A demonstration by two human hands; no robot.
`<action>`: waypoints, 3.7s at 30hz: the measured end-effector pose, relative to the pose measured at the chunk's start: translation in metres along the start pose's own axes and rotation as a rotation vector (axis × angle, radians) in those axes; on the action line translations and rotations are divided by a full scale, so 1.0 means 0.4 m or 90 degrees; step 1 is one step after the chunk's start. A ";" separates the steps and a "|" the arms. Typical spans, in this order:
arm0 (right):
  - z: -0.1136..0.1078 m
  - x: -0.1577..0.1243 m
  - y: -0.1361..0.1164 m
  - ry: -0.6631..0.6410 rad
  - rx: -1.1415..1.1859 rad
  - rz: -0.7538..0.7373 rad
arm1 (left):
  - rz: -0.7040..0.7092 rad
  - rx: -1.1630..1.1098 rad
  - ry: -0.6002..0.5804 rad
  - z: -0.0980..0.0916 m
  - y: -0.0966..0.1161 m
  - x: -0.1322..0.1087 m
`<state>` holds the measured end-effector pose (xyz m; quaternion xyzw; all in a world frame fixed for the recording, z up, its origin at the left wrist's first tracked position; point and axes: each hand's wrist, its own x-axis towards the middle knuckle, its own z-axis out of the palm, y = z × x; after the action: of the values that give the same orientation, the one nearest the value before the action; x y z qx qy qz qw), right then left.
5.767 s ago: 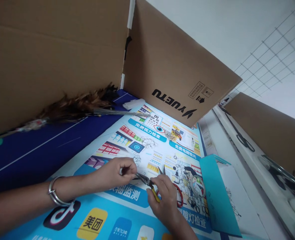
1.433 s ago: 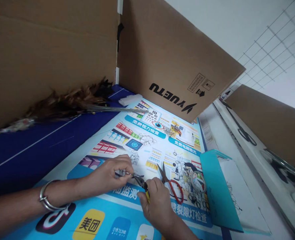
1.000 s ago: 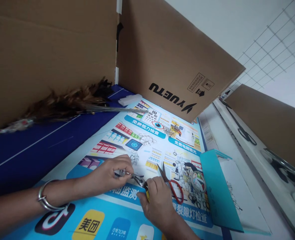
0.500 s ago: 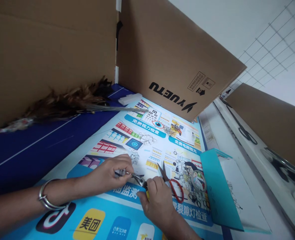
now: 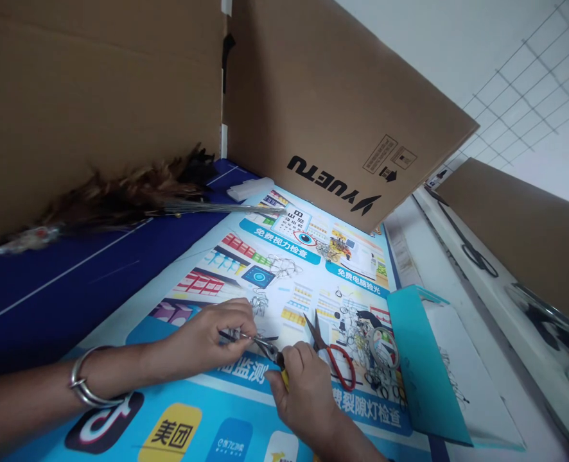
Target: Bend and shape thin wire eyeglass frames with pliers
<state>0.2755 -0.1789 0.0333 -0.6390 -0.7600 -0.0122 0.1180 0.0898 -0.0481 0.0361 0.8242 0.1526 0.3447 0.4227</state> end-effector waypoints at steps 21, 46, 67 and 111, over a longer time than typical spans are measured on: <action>0.001 0.009 0.001 -0.022 0.122 0.026 | -0.008 -0.028 0.002 0.003 -0.026 -0.006; -0.041 0.018 -0.038 -0.051 -0.068 0.031 | 0.050 0.007 0.037 -0.010 -0.017 -0.020; -0.018 0.037 0.000 -0.064 0.065 0.041 | 0.008 0.002 0.049 -0.003 -0.032 -0.003; 0.027 0.020 0.043 0.019 0.155 0.011 | -0.004 0.088 0.088 0.030 -0.021 0.001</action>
<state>0.2891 -0.1661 0.0223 -0.6263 -0.7485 0.0715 0.2059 0.0988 -0.0502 0.0245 0.8252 0.2076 0.3879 0.3543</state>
